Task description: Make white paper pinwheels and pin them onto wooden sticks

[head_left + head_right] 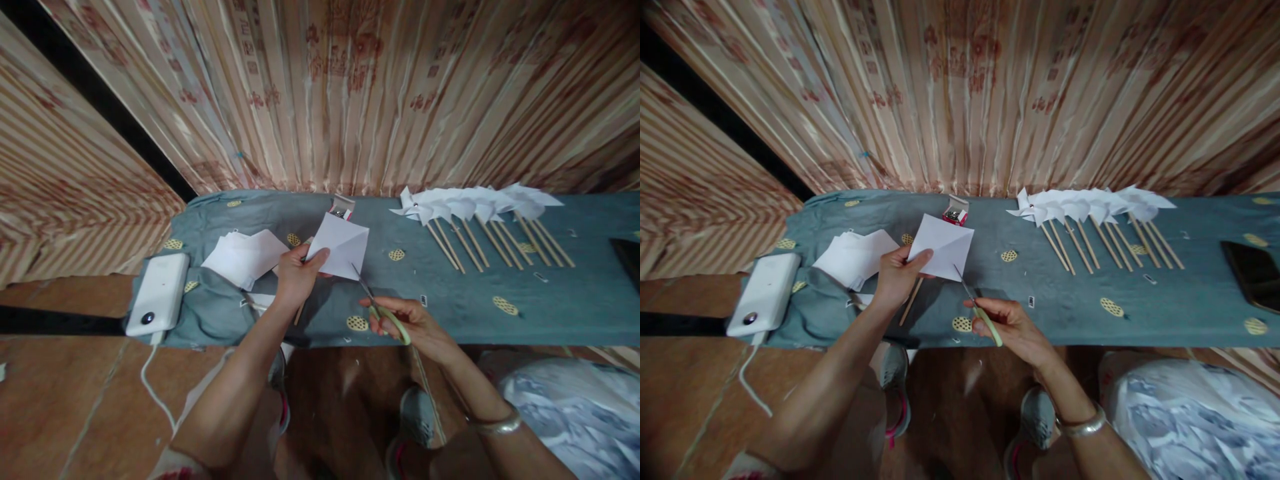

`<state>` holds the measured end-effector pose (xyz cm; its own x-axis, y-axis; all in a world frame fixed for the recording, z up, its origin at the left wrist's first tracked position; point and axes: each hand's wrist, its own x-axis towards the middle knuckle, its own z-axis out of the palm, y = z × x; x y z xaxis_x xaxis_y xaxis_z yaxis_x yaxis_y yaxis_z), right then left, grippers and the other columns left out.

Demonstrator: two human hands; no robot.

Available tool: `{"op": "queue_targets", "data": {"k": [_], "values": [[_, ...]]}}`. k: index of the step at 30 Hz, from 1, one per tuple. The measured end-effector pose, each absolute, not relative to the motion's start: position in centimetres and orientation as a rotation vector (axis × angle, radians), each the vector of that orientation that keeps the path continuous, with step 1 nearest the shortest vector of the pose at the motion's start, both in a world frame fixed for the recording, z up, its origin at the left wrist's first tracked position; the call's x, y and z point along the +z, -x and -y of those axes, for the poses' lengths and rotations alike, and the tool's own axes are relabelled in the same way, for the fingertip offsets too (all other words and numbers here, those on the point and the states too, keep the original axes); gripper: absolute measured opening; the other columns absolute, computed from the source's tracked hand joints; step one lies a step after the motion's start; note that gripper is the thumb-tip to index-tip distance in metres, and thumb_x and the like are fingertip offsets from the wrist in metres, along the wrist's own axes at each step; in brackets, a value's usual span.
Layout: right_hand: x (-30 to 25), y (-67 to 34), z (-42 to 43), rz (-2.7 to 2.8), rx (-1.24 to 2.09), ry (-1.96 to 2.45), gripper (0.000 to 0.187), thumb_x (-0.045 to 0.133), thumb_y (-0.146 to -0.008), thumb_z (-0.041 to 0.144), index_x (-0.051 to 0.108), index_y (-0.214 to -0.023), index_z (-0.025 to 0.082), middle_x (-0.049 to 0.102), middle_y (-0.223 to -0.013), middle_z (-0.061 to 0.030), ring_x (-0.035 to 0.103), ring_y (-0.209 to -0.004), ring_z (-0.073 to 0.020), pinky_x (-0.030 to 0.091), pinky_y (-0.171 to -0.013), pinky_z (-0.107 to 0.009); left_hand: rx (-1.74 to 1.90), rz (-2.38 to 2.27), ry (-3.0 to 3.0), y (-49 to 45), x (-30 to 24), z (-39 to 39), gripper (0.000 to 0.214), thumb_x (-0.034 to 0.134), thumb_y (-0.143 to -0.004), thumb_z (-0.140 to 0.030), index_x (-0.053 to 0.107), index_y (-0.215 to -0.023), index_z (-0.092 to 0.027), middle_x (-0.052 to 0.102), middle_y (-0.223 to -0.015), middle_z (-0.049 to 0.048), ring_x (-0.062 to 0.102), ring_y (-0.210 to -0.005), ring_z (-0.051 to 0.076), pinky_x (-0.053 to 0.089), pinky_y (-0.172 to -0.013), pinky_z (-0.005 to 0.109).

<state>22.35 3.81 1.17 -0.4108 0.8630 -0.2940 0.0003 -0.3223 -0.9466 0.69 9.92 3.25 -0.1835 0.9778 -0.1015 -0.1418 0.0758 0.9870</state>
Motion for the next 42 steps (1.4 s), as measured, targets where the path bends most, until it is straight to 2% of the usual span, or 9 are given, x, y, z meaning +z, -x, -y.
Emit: {"op": "queue_targets", "data": {"k": [16,21,30,42], "values": [[1.09,-22.39,-3.83,1.279,1.82,1.167,0.048,0.079,-0.067,0.049,0.073,-0.106,0.021,0.065,-0.07,0.0004,0.056,-0.062,-0.0097,0.048,-0.061,-0.024,1.332,-1.249,-0.942,-1.11,2.9,-9.86,0.028,0.077,-0.059,-0.039,0.07,-0.068,-0.014,0.065,-0.062,-0.0015,0.061,-0.056,0.014,0.055,-0.051,0.027],[1.08,-22.39,-3.85,1.242,1.839,1.179,0.051,0.081,-0.064,0.049,0.074,-0.104,0.02,0.066,-0.069,-0.0007,0.057,-0.06,-0.0104,0.049,-0.059,-0.025,1.332,-1.258,-0.951,-1.15,3.02,-9.81,0.027,0.077,-0.059,-0.039,0.07,-0.067,-0.014,0.066,-0.062,-0.0013,0.062,-0.057,0.015,0.055,-0.05,0.027],[1.44,-22.01,-3.85,1.133,1.857,1.232,0.044,0.085,-0.059,0.041,0.076,-0.097,0.021,0.067,-0.065,0.0013,0.057,-0.057,-0.008,0.049,-0.057,-0.021,1.344,-1.254,-0.934,-1.2,3.09,-9.74,0.024,0.076,-0.06,-0.035,0.07,-0.067,-0.013,0.066,-0.062,-0.0013,0.062,-0.055,0.014,0.055,-0.049,0.026],[1.13,-22.14,-3.81,1.17,1.836,1.243,0.043,0.085,-0.06,0.041,0.076,-0.097,0.021,0.067,-0.064,0.0013,0.057,-0.055,-0.0084,0.05,-0.054,-0.022,1.308,-1.257,-0.934,-1.27,2.97,-9.65,0.029,0.077,-0.06,-0.04,0.07,-0.071,-0.014,0.068,-0.066,0.0004,0.064,-0.059,0.016,0.056,-0.051,0.028]]}}
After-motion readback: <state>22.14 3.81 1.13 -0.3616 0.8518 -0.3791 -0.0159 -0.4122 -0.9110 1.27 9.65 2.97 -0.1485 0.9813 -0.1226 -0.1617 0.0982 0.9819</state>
